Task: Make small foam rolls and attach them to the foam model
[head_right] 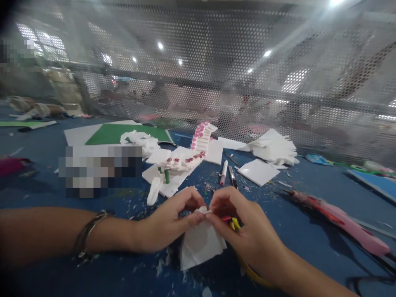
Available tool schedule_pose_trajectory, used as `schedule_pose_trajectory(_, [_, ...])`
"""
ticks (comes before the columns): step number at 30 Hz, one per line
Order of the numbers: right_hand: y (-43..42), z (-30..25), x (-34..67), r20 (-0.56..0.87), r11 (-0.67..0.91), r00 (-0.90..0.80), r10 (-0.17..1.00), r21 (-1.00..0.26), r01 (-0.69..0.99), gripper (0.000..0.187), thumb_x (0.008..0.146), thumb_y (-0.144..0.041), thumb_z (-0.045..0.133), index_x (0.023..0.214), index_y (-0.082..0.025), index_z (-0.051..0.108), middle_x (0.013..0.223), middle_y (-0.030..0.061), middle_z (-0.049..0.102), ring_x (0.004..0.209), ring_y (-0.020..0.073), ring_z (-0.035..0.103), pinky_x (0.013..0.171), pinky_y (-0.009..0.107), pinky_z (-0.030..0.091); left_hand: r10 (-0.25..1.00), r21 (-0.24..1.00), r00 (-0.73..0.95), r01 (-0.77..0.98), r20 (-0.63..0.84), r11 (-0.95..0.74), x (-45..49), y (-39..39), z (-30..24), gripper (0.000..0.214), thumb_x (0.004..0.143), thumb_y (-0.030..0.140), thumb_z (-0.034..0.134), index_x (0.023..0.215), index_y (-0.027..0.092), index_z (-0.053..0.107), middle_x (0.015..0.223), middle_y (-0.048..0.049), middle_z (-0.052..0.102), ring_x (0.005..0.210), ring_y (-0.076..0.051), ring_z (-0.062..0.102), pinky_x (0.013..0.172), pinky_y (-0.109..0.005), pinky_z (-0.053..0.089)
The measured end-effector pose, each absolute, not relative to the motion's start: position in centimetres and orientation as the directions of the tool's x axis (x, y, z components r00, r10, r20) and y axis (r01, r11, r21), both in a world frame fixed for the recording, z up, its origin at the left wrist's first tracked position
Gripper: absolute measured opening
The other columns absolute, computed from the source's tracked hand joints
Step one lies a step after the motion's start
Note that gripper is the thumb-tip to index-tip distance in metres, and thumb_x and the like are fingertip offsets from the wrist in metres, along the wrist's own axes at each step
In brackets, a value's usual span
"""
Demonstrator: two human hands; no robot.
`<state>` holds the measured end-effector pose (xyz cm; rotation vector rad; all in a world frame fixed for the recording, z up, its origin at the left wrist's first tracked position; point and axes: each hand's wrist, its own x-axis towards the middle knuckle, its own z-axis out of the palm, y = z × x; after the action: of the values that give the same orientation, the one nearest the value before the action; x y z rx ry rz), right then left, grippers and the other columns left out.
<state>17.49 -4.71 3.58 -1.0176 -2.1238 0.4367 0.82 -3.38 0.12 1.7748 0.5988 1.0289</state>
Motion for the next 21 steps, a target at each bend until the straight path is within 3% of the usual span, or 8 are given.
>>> schedule_pose_trajectory(6, [-4.88, 3.62, 17.80, 0.488, 0.672, -0.462, 0.740, -0.513, 0.534, 0.009, 0.076, -0.023, 0.051, 0.067, -0.021, 0.051, 0.061, 0.0001, 0.059, 0.054, 0.0097, 0.058, 0.048, 0.016, 0.049, 0.758, 0.920, 0.536, -0.105, 0.372, -0.378, 0.82, -3.42, 0.15, 0.014, 0.078, 0.030, 0.049, 0.079, 0.018, 0.042, 0.073, -0.0008, 0.047, 0.067, -0.012, 0.047, 0.062, -0.025, 0.038])
schedule_pose_trajectory(14, [-4.83, 3.51, 17.62, 0.426, 0.659, -0.504, 0.752, -0.503, 0.559, 0.006, 0.076, -0.026, 0.052, 0.072, -0.022, 0.054, 0.061, -0.0002, 0.062, 0.053, 0.0099, 0.058, 0.047, 0.017, 0.047, 0.813, 0.945, 0.498, -0.045, 0.302, -0.324, 0.96, -3.62, -0.04, 0.017, 0.076, 0.032, 0.052, 0.076, 0.018, 0.045, 0.071, 0.0000, 0.047, 0.063, -0.011, 0.044, 0.059, -0.024, 0.036])
schedule_pose_trajectory(21, [-5.21, 4.24, 17.50, 0.505, 0.734, -0.534, 0.678, -0.442, 0.515, 0.011, 0.076, -0.017, 0.051, 0.070, -0.021, 0.060, 0.062, -0.0007, 0.062, 0.055, 0.0082, 0.057, 0.050, 0.016, 0.045, 0.819, 0.955, 0.501, -0.054, 0.278, -0.291, 0.84, -3.48, 0.23, 0.019, 0.074, 0.033, 0.054, 0.077, 0.016, 0.048, 0.077, -0.0016, 0.049, 0.068, -0.012, 0.045, 0.062, -0.025, 0.036])
